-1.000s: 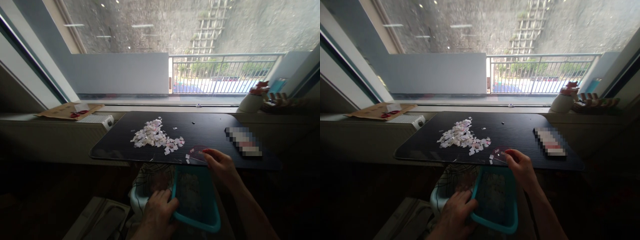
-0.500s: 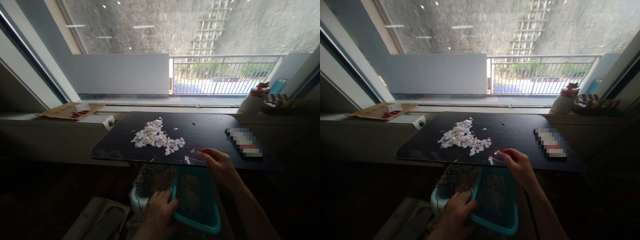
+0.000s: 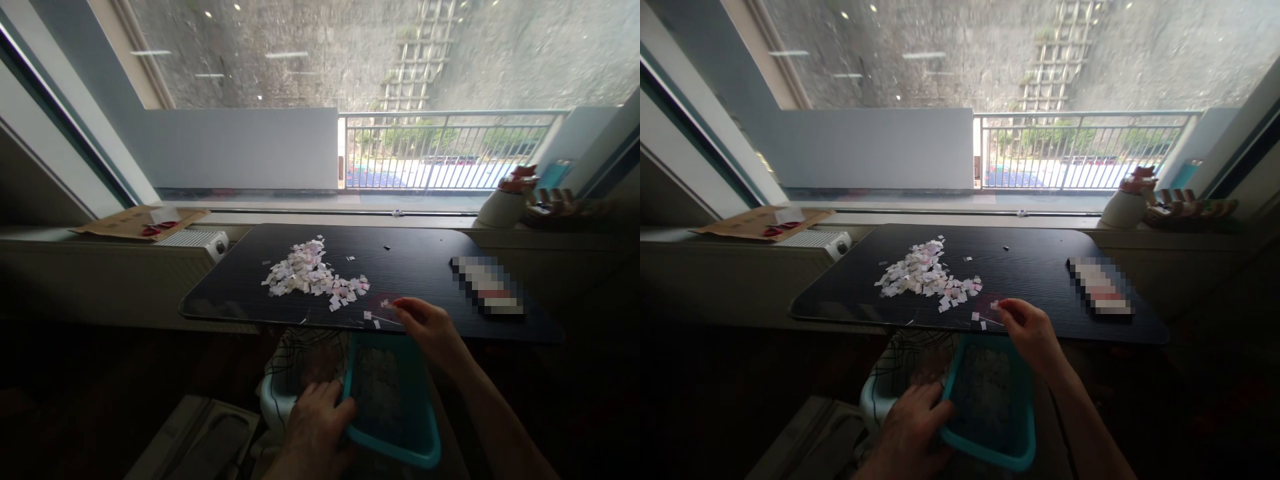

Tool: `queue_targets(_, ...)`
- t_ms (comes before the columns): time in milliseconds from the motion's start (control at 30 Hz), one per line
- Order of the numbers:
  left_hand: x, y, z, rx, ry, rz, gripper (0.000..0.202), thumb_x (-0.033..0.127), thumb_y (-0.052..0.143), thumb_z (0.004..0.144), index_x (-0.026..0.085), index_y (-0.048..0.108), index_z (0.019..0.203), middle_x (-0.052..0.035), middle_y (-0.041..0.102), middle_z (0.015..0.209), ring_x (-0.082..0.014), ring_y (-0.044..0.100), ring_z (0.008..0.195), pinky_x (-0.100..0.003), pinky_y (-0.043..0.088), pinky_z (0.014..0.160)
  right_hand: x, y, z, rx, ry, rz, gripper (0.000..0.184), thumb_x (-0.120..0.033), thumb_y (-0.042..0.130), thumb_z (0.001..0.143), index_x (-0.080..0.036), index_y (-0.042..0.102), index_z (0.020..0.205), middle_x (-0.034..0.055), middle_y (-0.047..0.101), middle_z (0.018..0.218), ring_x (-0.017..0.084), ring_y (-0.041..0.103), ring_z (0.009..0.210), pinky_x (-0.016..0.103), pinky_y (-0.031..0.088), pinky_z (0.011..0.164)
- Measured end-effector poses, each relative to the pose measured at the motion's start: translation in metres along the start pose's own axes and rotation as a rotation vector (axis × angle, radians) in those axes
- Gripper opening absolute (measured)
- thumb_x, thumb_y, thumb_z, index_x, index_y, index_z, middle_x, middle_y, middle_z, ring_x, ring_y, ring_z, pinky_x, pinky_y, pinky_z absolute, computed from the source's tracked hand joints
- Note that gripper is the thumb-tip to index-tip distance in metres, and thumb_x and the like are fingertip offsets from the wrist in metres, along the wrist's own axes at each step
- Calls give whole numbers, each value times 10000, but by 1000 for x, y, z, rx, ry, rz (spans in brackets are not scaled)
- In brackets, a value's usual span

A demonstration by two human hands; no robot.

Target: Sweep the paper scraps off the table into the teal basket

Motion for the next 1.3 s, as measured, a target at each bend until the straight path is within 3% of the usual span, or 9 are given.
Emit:
queue_targets(333,-1,4,0,41,15,6,186,191,668,658,236,546,791,-1,522,829,-208,493,757,-326,277,652,-4,-9,-3,-94,-14,-65,295,-380,561,799,-156,681,948,61,702,837,172,631,690,258,482,579)
queue_targets(633,0,2,0,25,7,33,159,192,647,679,230,546,795,-11,525,841,-218,501,773,-333,291,670,0,-23,9,139,-13,-135,357,-444,576,765,-144,686,924,68,692,752,198,625,665,293,481,574)
queue_targets(800,2,1,-1,18,10,19,163,193,646,680,233,541,798,-13,525,842,-214,496,773,-332,292,665,0,-25,-3,44,51,-36,339,-443,619,725,-154,702,883,74,711,800,210,644,696,290,493,583)
queue_targets(967,3,-1,0,30,-12,42,167,175,631,671,230,537,797,-16,527,850,-221,496,790,-342,297,689,5,-25,-19,169,95,4,339,-446,627,720,-152,693,877,61,705,773,187,627,643,269,465,541)
queue_targets(1100,2,0,0,34,22,22,159,181,629,671,230,541,794,-18,525,840,-220,493,766,-335,292,662,7,-16,-27,87,99,58,332,-451,610,740,-159,693,874,47,688,712,176,618,609,257,462,514)
queue_targets(1300,1,0,-1,33,18,33,146,173,619,680,226,542,793,-23,526,834,-218,489,757,-330,289,648,-1,-12,-22,77,76,49,337,-461,606,743,-159,689,868,63,691,735,196,631,653,266,476,528)
Point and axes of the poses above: each hand's wrist, its own z-axis towards the middle knuckle, its own y-axis out of the palm, x = y × z, the point moved 2 cm from there along z, towards the middle knuckle
